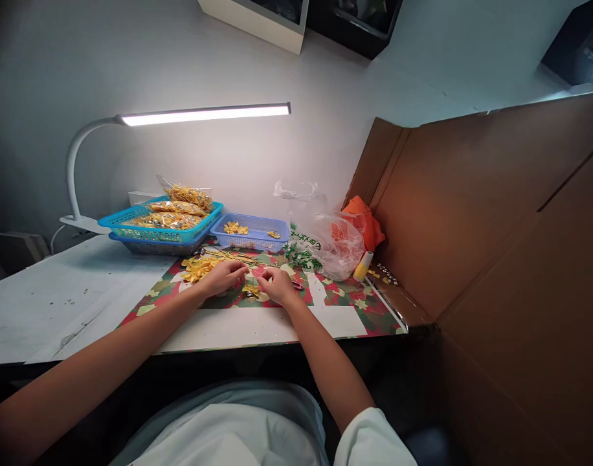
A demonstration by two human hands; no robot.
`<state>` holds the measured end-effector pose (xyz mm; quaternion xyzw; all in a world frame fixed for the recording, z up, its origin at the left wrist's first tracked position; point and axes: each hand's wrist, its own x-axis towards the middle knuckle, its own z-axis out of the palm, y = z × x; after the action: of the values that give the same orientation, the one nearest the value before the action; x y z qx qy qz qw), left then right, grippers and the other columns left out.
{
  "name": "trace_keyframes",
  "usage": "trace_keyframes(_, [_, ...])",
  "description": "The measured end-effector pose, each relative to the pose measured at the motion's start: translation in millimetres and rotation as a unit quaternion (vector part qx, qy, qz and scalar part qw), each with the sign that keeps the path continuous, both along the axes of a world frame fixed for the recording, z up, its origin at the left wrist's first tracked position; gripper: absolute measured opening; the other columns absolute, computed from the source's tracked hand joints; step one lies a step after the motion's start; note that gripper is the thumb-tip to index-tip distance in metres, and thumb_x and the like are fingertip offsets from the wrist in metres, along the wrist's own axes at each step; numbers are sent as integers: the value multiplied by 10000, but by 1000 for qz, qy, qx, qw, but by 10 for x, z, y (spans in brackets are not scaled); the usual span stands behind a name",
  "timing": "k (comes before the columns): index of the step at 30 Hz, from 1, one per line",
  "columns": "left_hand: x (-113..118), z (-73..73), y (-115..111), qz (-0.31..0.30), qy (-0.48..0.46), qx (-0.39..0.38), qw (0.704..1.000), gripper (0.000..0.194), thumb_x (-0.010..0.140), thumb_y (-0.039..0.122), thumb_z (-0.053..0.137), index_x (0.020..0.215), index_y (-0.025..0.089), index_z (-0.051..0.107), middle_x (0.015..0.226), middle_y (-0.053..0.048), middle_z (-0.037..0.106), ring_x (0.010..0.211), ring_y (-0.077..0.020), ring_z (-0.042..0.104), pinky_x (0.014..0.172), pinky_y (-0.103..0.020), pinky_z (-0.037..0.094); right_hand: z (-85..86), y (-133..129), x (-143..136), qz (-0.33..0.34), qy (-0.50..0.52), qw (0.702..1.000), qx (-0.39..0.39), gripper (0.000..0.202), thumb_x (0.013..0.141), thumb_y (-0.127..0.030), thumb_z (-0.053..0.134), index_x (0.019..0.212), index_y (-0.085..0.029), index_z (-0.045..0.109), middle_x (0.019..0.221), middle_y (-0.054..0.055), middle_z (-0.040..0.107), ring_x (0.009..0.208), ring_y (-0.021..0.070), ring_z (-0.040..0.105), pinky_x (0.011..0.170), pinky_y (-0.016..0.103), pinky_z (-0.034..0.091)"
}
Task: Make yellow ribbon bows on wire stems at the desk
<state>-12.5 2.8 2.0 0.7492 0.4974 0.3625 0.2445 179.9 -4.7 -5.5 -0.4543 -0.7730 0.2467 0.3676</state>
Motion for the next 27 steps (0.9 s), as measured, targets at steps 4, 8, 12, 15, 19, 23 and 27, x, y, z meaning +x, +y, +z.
trace_keyframes(4, [10, 21, -53, -35, -75, -43, 996, 264, 710, 427, 592, 756, 173, 646, 545, 14, 598, 496, -155, 554, 451, -234, 406, -31, -54, -22, -15, -56, 998, 23, 171, 746, -348, 673, 677, -197, 635, 677, -7, 626, 638, 131, 505, 607, 249, 341])
trace_keyframes(8, [45, 104, -128, -117, -124, -39, 985, 303, 702, 441, 643, 790, 152, 675, 617, -3, 622, 528, -129, 544, 497, -227, 424, -33, -57, -58, 16, -45, 997, 56, 137, 779, -250, 630, 652, -200, 638, 654, -17, 621, 618, 127, 491, 613, 251, 345])
trace_keyframes(12, [59, 123, -120, -82, -206, -34, 974, 356, 693, 499, 636, 799, 159, 646, 691, -17, 637, 543, -126, 550, 512, -238, 454, 1, -76, -37, 13, -19, 989, 146, 175, 848, -261, 592, 688, -198, 621, 734, 7, 647, 717, 154, 543, 691, 270, 376])
trace_keyframes(15, [58, 65, -76, -57, -204, -106, 971, 438, 739, 603, 557, 686, 168, 561, 556, 15, 546, 440, -110, 488, 430, -232, 412, 29, -116, -8, -9, -57, 976, 211, 140, 888, -260, 576, 777, -205, 641, 830, 27, 676, 839, 177, 574, 785, 293, 372])
trace_keyframes(19, [66, -7, -54, -126, -136, -121, 975, 509, 773, 660, 518, 644, 168, 539, 506, 27, 503, 422, -103, 474, 415, -221, 376, 43, -148, 6, -31, -112, 959, 258, 124, 911, -233, 547, 900, -214, 670, 932, 43, 694, 946, 189, 579, 842, 306, 364])
trace_keyframes(23, [78, 1, -89, -164, -88, -38, 982, 459, 795, 605, 541, 655, 168, 540, 515, 35, 502, 468, -106, 481, 453, -217, 380, 39, -162, -12, -36, -117, 954, 273, 169, 913, -209, 521, 936, -218, 688, 957, 51, 700, 974, 193, 581, 866, 313, 373])
trace_keyframes(27, [93, 53, -136, -154, -49, 54, 985, 381, 844, 496, 513, 726, 149, 619, 594, 13, 550, 553, -117, 486, 520, -225, 391, 27, -178, -32, -60, -88, 953, 283, 151, 887, -200, 536, 905, -204, 686, 924, 53, 706, 935, 193, 592, 856, 316, 374])
